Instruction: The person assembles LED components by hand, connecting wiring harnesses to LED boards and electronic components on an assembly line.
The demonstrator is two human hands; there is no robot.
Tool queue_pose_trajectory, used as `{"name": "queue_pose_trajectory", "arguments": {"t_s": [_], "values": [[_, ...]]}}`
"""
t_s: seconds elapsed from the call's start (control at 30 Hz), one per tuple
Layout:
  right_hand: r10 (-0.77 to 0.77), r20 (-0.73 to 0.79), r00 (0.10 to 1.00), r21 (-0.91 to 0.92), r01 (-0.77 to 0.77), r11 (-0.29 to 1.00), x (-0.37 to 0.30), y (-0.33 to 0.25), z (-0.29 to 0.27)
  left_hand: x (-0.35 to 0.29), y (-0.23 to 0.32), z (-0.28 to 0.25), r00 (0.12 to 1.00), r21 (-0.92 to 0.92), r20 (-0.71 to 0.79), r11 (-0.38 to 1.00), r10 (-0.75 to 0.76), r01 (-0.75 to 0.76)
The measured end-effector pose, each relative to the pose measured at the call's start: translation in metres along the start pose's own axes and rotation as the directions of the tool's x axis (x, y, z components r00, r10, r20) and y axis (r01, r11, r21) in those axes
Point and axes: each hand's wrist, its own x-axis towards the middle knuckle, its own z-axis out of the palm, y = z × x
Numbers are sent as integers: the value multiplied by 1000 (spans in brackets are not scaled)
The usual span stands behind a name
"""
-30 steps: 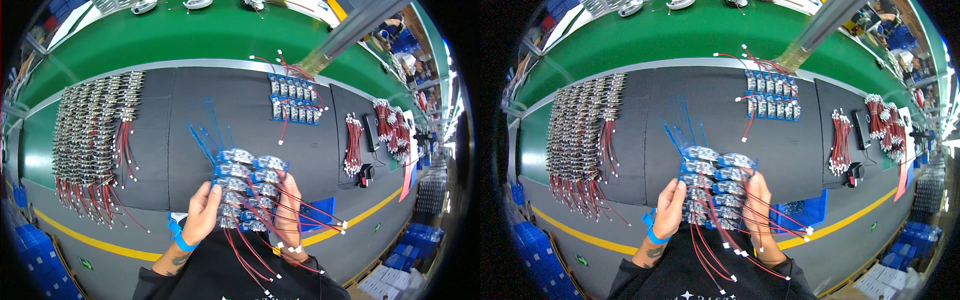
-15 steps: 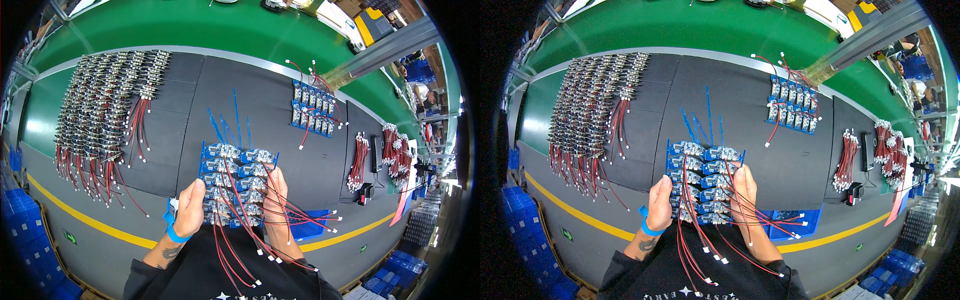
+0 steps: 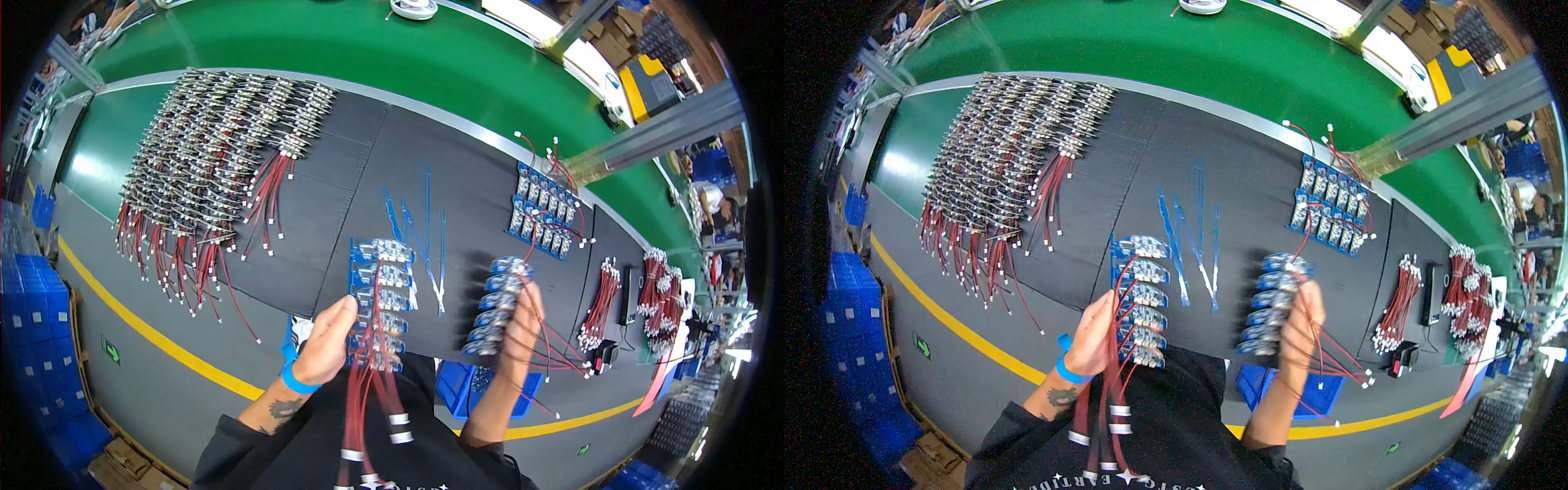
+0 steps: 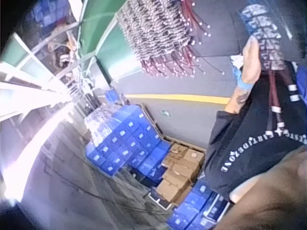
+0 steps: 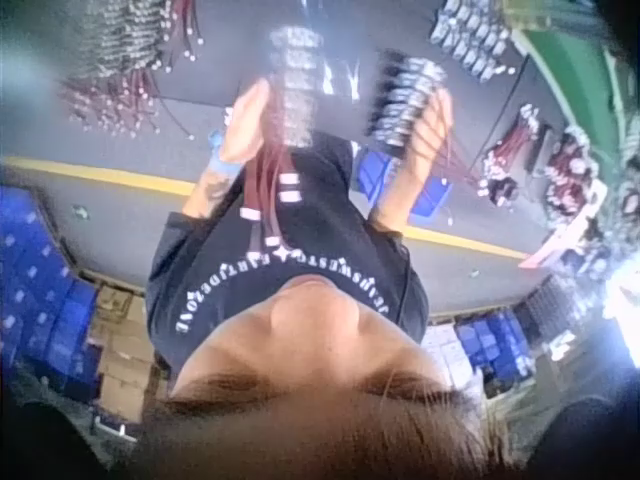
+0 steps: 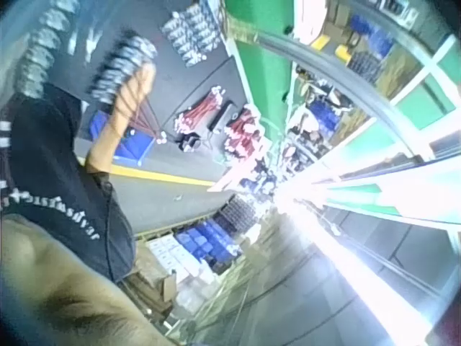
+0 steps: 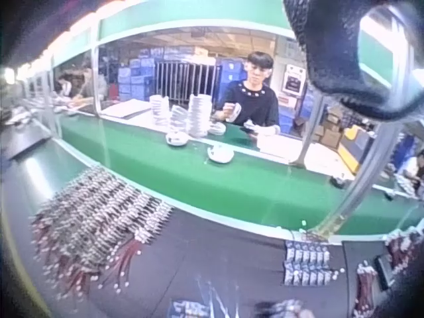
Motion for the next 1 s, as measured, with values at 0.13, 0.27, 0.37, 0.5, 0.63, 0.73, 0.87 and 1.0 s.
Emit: {"name": "queue_pose_trajectory", "arguments": {"t_s": [0.13, 0.27, 0.37, 0.5, 0.63, 0.73, 0.87, 1.0], "values": [[-329, 92, 940, -741, 285, 607, 58, 7, -78, -1, 14, -11, 999, 152, -47, 988, 10, -3], [-346, 77, 935, -465, 341, 817, 47, -35, -142, -4, 24, -9, 990, 150, -104, 986, 91, -75], [-304, -264, 915, -192, 260, 946, -5, -70, -158, 1, 25, -11, 980, 185, -166, 979, 113, -81], [-654, -248, 715, -180, 629, 756, -68, -76, -192, 1, 31, -8, 980, 242, -171, 969, 99, -55], [-640, 380, 668, -113, 720, 685, -82, -51, -59, 1, 26, -2, 999, 383, -29, 924, 30, -16], [-173, 518, 838, -315, 375, 872, -56, -35, 72, -8, 30, 1, 999, 423, 31, 906, 22, -34], [43, 684, 728, -264, 192, 945, -23, -8, 96, -14, 39, -4, 996, 527, 34, 845, 83, -88], [121, 831, 543, -263, 192, 946, -16, -7, 127, -38, 57, -17, 998, 221, 9, 974, -60, 56]]}}
